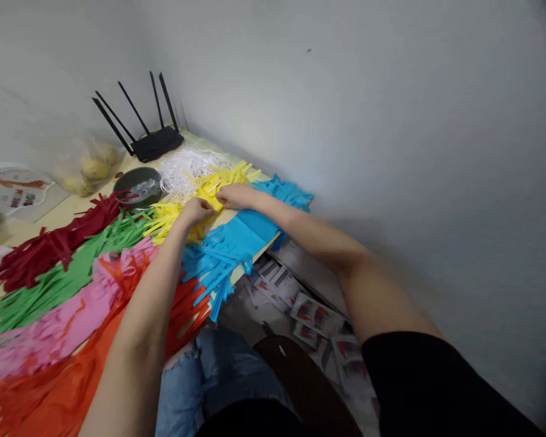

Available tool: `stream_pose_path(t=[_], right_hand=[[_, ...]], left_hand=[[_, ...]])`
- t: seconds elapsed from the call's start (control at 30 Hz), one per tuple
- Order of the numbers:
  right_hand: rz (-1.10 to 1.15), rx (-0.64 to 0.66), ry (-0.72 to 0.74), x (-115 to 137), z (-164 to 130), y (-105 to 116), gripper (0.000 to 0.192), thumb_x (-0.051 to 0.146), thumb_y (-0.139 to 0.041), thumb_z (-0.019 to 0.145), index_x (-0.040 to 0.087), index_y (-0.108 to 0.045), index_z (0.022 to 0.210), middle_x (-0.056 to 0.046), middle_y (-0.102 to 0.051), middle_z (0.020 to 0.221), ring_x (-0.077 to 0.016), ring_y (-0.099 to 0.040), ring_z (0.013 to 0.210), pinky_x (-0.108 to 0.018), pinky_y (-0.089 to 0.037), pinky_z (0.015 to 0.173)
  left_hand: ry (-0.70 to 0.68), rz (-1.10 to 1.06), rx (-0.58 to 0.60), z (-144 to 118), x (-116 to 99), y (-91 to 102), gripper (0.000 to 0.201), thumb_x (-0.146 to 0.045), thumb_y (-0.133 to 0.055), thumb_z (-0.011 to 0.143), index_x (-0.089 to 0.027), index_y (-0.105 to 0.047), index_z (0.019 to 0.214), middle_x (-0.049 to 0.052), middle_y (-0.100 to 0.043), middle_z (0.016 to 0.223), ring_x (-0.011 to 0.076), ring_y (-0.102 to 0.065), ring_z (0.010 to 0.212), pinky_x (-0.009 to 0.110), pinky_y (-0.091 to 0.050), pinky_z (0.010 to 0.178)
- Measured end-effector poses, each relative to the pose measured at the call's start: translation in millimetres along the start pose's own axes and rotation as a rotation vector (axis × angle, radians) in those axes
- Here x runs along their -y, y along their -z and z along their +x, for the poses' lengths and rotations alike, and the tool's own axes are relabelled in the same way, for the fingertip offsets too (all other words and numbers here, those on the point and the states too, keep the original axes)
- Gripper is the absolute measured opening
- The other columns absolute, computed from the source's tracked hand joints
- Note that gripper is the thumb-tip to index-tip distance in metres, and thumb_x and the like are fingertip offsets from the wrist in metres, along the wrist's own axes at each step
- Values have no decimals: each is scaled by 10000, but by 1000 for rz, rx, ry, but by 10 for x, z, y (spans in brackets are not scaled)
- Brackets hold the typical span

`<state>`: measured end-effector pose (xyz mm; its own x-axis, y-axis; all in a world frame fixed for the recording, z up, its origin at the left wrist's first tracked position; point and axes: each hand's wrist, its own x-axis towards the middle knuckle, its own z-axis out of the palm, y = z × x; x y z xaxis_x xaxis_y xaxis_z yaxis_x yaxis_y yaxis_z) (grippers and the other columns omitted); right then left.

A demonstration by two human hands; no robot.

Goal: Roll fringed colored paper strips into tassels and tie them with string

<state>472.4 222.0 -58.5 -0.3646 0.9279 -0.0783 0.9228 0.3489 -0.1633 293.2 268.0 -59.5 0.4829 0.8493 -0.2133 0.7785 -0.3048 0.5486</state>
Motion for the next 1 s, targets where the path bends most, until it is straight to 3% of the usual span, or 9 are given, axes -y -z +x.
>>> stream_pose_path(t=[0.47,0.57,0.7,0.83,0.93,1.0], right_hand=[[27,-30,-14,-48,43,-72,159,143,-599,844,163,-690,973,-104,-706,1093,-216,-608,970,-287,-308,698],[50,-41,-8,-74,54,-96,230,152,-635,829,152,-681,1055,-116,-702,1123,-229,-614,988,-283,-347,732],[91,-88,34,-95,-25,-65,462,209,-708,820,151,-605,1266,-123,-668,1253,-248,-598,1116,-297,-410,868],[96,-264,-5,41,-191,-103,323,262,-493,979,105,-624,1228,-158,-657,1264,-258,-565,1201,-348,-401,1003],[75,-222,-32,252,-224,-268,309,202,-439,976,64,-693,1084,-183,-712,1086,-270,-627,1060,-367,-446,942],[60,-178,-15,386,-165,-391,300,151,-459,948,27,-697,1083,-211,-704,1106,-277,-624,1078,-374,-448,973]], left_hand=[[45,79,-28,5,-29,32,157,-267,-674,710,-149,-770,748,27,-703,681,206,-656,766,242,-467,669],[56,96,-33,-9,-38,42,157,-238,-652,723,-141,-768,761,35,-697,677,211,-661,754,250,-472,675],[71,129,-66,-10,-52,23,173,-179,-631,715,-136,-768,812,62,-726,743,230,-679,782,271,-494,709],[69,174,-136,-25,-62,-35,231,-126,-599,740,-130,-748,917,95,-756,886,242,-693,861,291,-509,763],[42,222,-207,-100,-86,-76,259,-114,-537,811,-125,-711,1002,124,-750,983,253,-694,944,307,-504,802],[10,262,-267,-180,-109,-96,288,-141,-488,874,-129,-671,1096,146,-736,1034,272,-686,996,329,-497,827]])
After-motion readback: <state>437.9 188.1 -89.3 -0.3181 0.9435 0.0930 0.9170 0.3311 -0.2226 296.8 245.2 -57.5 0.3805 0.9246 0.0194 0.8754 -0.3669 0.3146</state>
